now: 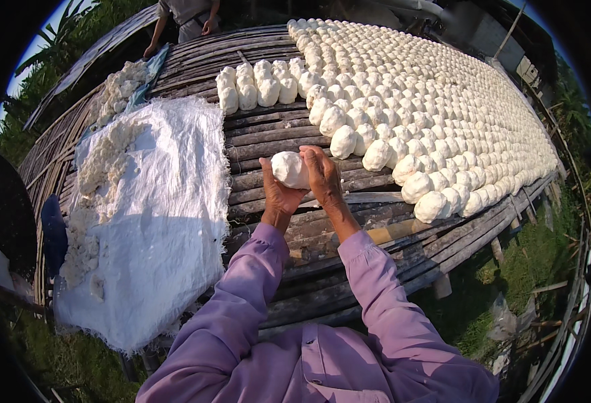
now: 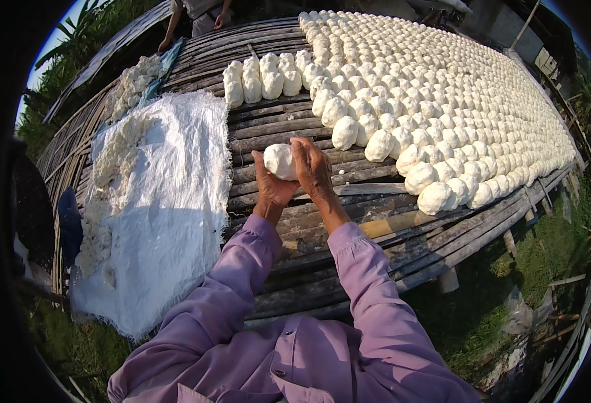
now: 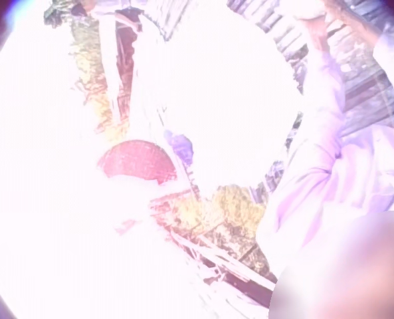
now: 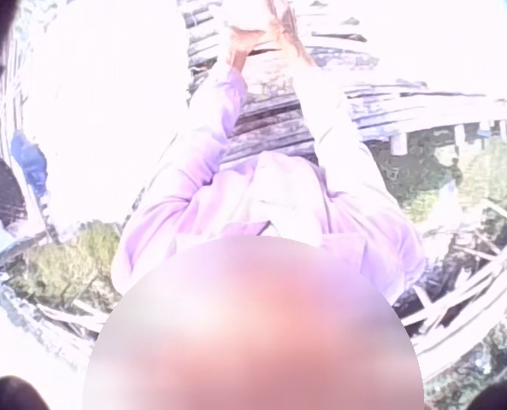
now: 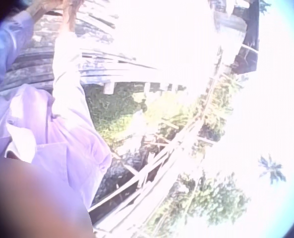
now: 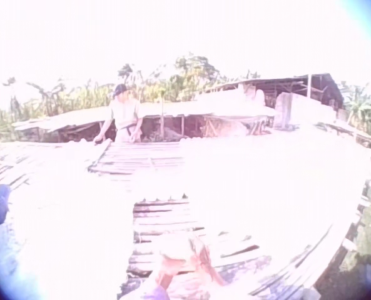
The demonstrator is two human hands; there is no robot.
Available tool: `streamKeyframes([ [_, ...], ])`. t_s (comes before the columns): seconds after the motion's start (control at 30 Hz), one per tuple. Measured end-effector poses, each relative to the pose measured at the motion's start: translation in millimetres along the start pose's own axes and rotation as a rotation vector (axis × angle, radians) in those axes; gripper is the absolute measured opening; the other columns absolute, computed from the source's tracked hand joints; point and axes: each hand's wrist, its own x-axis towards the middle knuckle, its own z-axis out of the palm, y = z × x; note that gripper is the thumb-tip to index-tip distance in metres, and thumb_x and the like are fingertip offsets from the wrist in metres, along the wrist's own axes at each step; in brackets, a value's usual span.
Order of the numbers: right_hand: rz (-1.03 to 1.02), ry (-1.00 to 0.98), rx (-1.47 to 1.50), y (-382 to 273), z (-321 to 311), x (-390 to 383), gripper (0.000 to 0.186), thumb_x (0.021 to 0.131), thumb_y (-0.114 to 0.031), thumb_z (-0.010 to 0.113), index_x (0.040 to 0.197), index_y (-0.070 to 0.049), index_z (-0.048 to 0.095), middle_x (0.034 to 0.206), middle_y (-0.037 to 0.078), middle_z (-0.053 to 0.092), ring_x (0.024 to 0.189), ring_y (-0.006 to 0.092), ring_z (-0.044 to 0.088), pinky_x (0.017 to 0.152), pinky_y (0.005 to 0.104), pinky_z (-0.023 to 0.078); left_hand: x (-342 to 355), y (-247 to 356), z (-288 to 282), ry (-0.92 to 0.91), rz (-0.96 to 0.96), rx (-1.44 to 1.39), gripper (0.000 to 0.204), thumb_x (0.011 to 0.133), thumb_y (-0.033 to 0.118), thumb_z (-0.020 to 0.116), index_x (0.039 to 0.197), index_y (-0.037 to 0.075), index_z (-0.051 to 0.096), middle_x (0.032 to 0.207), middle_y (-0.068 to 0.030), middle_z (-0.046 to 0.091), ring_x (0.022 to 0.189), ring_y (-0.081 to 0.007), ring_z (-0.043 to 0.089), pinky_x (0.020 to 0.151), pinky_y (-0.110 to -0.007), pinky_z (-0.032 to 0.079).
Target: The person repeatedly scoops a white dough-like mass from a cloth, rolls it into a ball between both hands, and places the finished balls in neat rows on a bamboo rack. The process is repeated continuously throughout the clip.
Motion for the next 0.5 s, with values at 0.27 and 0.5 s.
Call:
streamKeyframes([
  [0.27,0.263,0.010,-0.190,22.5,-15.3,16.4,0.056,0.103,-0.051,0.043,0.104,-0.003,0.071,0.098,0.019,0.071,0.095,0.0388,0.066,0.086,0.0446,0.050,20.0,-26.6,12.2,-0.073,-0.124,0.110,0.092,0.084,0.082,0.052,0.138,0.008,0.052,0.133,-0.0168,0.058,0.126,-0.0334,0.055,0.108,-0.054,0.042],
  [0.5,0.129,-0.052,-0.220,55.1,-40.2,-36.8,0.084,0.088,-0.049,0.071,0.150,-0.004,0.036,0.146,0.024,0.042,0.133,0.0381,0.046,0.109,0.0492,0.039,14.1,-48.1,-3.2,-0.066,-0.161,0.233,0.106,0.084,0.088,0.041,0.147,0.003,0.044,0.146,-0.0165,0.050,0.134,-0.0333,0.049,0.111,-0.055,0.037],
])
